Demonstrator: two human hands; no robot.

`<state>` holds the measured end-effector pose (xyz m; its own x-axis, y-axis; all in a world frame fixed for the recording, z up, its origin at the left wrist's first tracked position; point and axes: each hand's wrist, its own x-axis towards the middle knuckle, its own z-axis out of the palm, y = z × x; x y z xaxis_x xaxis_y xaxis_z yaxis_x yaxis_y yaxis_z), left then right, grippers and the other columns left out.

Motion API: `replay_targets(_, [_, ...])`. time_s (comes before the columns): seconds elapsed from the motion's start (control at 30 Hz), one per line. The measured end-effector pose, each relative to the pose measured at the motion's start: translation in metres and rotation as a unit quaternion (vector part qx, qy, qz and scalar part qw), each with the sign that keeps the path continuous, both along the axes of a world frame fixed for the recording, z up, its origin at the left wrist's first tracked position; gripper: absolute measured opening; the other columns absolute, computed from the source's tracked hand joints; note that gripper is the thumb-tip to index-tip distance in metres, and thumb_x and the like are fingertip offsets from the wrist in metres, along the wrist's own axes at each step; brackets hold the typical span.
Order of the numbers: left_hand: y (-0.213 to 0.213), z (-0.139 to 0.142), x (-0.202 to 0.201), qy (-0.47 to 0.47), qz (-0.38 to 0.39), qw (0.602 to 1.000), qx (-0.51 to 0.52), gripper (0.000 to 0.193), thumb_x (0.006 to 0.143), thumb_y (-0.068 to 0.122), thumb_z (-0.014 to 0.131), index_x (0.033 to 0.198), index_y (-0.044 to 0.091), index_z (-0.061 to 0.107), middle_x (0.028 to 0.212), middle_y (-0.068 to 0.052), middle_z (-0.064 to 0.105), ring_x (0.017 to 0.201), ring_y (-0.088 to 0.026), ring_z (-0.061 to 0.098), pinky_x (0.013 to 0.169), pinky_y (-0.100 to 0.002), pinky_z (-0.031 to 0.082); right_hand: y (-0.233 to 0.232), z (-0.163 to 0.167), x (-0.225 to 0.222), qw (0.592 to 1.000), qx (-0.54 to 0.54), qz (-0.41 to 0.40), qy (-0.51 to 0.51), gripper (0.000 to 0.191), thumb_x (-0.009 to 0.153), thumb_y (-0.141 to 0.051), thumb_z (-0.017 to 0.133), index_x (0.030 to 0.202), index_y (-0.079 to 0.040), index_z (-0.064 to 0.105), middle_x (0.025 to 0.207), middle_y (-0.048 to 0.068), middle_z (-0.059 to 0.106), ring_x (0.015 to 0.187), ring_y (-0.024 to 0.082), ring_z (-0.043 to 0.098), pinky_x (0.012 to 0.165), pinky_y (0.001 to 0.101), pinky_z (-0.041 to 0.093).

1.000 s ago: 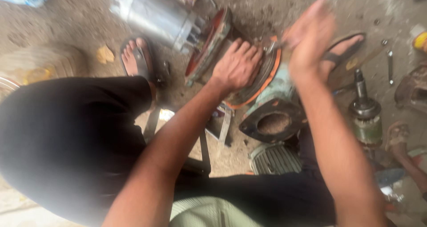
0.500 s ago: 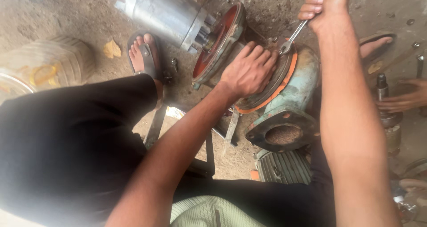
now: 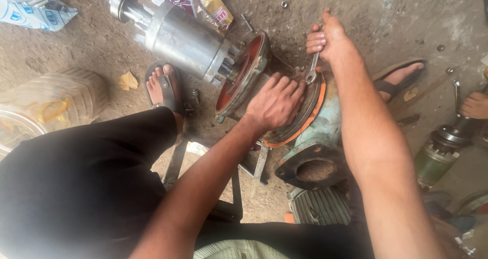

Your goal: The person sits on the ground repairing a water pump, using a spanner to loosen and remove bolts from the pump housing and working on the pump body in their lap. They handle bolts and gaskets, reposition the pump, and continue loosening fasteners on the casing.

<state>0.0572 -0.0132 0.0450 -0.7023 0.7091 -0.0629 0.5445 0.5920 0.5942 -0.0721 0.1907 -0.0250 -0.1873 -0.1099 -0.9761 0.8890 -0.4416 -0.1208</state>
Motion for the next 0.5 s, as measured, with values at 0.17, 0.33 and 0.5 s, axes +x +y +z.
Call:
replay_targets(0.17, [0.001, -0.002, -0.001, 0.021, 0.012, 1.0, 0.018, 0.051, 0.096, 0.034, 0.051, 0.132, 0.0, 0.06, 0.104, -0.008, 0.064, 0.105, -0.025, 0.056, 0.107, -0.045, 0.039, -0.009, 0.0, 0.002, 0.999, -0.015, 0.043, -0.029, 0.066, 0.104, -0.073, 0.03, 0.077, -0.014, 0.045, 0.051, -0.009, 0.025, 0.04, 0.006, 0.024, 0.039, 0.0253, 0.023])
replay_targets(0.33, [0.001, -0.006, 0.001, -0.005, 0.006, 1.0, 0.013, 0.048, 0.105, 0.031, 0.05, 0.138, -0.002, 0.057, 0.109, -0.009, 0.064, 0.109, -0.026, 0.056, 0.111, -0.044, 0.038, -0.016, 0.002, 0.01, 0.996, 0.011, 0.088, -0.021, 0.056, 0.107, -0.065, 0.038, 0.081, -0.016, 0.045, 0.061, -0.007, 0.037, 0.048, 0.009, 0.032, 0.048, 0.029, 0.033])
replay_targets(0.5, [0.002, -0.008, 0.004, -0.01, -0.009, 1.0, -0.013, 0.052, 0.101, 0.034, 0.05, 0.138, -0.002, 0.056, 0.109, -0.01, 0.065, 0.11, -0.025, 0.056, 0.111, -0.046, 0.037, -0.014, 0.002, 0.01, 0.998, 0.027, 0.022, -0.053, 0.062, 0.107, -0.068, 0.035, 0.078, -0.014, 0.047, 0.062, -0.004, 0.038, 0.048, 0.009, 0.032, 0.045, 0.0266, 0.03])
